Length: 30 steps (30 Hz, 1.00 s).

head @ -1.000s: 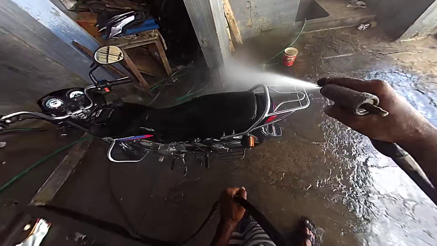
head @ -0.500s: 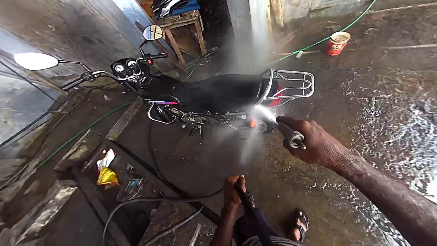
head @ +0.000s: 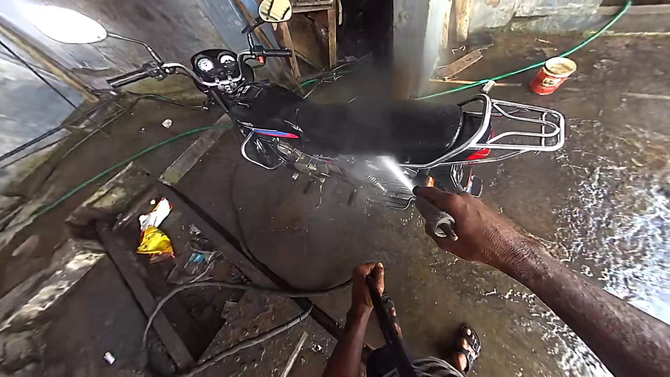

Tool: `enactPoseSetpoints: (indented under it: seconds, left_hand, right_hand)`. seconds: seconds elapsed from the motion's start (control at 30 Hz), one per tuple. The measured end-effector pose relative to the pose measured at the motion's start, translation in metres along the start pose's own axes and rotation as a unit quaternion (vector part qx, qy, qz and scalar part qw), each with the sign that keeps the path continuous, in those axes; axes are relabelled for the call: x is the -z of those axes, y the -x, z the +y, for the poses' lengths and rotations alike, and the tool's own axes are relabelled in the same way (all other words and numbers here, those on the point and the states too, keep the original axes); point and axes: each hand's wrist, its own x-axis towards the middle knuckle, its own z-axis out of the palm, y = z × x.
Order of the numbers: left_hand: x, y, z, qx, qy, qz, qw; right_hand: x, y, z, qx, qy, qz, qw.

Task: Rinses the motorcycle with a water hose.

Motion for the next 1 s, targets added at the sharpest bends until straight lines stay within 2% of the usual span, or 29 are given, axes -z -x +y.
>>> enactPoseSetpoints:
  seconds: [0.23, 0.37, 0.53, 0.6, 0.9, 1.0]
  left_hand:
    - [0.042, -0.014, -0.026, -0.008, 0.029, 0.030, 0.999]
    - [0.050, -0.019, -0.032, -0.007, 0.030, 0.035, 0.999]
    - [0.043, -0.028, -0.033, -0.010, 0.030, 0.007, 0.999]
    - [0.038, -0.031, -0.028, -0.011, 0.034, -0.001, 0.999]
    - [0.042, -0.042, 0.038, 0.003, 0.019, -0.006, 1.000]
    - [0.044, -0.045, 0.054, 0.005, 0.009, 0.005, 1.000]
  right_hand:
    - [-0.023, -0.041, -0.055, 0.018, -0.002, -0.028, 0.999]
    - [-0.028, -0.048, -0.062, 0.002, 0.000, -0.024, 1.000]
    - [-0.012, -0.043, -0.028, -0.074, -0.015, -0.029, 0.997]
    - [-0.001, -0.036, -0.007, -0.093, -0.022, 0.002, 0.995]
    - [0.073, -0.030, 0.053, -0.149, -0.051, 0.089, 0.984]
    - [0.097, -0.025, 0.076, -0.126, -0.061, 0.146, 0.979]
